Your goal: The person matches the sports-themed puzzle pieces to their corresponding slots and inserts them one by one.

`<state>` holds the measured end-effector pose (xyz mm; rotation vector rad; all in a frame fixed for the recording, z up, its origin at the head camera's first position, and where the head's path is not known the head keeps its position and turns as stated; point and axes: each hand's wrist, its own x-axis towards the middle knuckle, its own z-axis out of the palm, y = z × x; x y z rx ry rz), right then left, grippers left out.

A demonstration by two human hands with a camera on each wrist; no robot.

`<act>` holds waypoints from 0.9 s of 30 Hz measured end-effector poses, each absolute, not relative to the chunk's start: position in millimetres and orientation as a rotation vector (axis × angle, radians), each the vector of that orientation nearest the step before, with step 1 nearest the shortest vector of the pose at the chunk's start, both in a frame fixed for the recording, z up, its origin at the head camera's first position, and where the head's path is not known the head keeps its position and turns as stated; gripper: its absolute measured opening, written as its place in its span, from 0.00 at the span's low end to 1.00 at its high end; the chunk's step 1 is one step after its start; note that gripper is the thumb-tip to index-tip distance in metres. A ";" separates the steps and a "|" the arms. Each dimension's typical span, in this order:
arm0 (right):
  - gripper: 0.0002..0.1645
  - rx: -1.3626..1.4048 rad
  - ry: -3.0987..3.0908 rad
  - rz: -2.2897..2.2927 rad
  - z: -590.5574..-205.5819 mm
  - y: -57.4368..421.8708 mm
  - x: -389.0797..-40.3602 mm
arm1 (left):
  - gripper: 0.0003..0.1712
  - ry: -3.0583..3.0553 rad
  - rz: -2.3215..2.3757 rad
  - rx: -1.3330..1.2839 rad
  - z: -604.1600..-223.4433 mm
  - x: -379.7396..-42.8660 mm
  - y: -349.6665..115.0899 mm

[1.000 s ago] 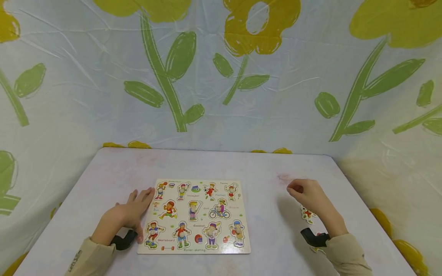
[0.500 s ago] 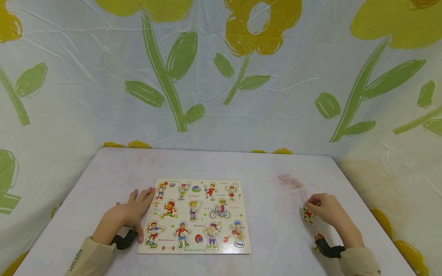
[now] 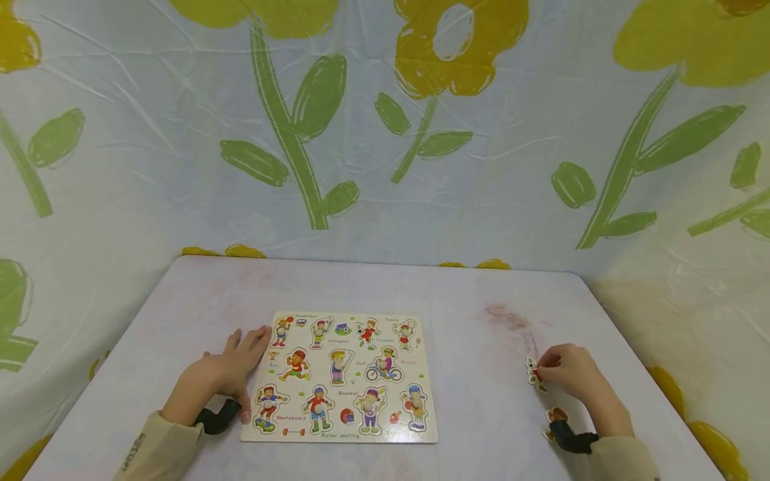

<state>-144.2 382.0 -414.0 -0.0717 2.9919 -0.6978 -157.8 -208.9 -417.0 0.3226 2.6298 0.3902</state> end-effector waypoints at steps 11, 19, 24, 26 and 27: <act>0.04 -0.001 2.987 -0.697 -415.0 382.0 -143.0 | 0.89 2.629 0.397 0.327 -418.8 -156.5 -208.4; 0.04 -0.021 2.983 -0.728 -415.3 380.9 -141.6 | 0.89 2.629 0.394 0.331 -417.9 -156.4 -208.7; 0.03 -0.067 3.004 -0.728 -415.4 379.2 -141.3 | 0.90 2.624 0.393 0.322 -419.1 -157.2 -210.3; 0.03 -0.084 3.010 -0.719 -414.3 378.4 -141.6 | 0.90 2.620 0.398 0.316 -419.9 -157.4 -210.6; 0.03 -0.088 3.011 -0.718 -413.7 378.1 -141.8 | 0.90 2.619 0.399 0.315 -420.3 -157.5 -210.7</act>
